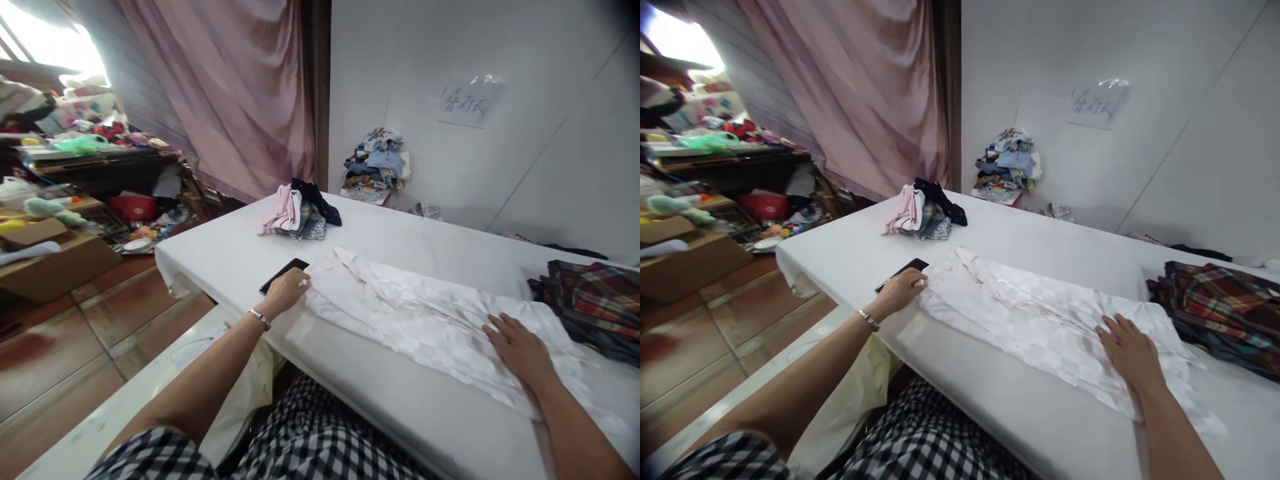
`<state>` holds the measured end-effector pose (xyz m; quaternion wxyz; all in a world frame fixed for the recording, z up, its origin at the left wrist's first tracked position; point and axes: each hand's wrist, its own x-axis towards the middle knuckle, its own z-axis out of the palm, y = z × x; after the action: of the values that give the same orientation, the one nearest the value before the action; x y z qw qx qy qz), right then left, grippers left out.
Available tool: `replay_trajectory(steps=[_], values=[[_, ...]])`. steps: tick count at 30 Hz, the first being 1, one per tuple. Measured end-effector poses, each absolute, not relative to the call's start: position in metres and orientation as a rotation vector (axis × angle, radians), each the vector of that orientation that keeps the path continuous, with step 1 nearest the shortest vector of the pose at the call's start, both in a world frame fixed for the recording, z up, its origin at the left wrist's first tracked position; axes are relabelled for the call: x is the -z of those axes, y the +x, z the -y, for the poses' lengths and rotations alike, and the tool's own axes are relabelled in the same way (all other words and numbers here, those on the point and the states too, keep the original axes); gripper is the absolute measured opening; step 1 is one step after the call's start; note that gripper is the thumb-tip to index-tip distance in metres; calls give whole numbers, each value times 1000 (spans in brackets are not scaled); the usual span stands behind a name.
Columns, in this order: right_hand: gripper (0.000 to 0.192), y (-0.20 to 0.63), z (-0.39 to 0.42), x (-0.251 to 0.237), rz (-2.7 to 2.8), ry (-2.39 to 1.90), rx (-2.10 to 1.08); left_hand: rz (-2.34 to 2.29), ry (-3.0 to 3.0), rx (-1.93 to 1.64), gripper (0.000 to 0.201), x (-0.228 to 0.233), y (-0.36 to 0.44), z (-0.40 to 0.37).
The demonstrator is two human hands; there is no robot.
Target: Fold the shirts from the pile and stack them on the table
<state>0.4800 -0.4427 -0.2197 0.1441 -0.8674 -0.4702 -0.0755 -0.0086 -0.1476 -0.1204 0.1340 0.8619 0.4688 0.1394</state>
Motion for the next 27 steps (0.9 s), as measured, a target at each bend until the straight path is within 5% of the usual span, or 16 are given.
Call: replay_trajectory(steps=[23,27], values=[[64,484,444,220,1348,-2535,175,-1083,2505,-256,25,108,26,111],[63,482,443,220,1350,-2516,199,-917,2513,-237,47,116,17,118]])
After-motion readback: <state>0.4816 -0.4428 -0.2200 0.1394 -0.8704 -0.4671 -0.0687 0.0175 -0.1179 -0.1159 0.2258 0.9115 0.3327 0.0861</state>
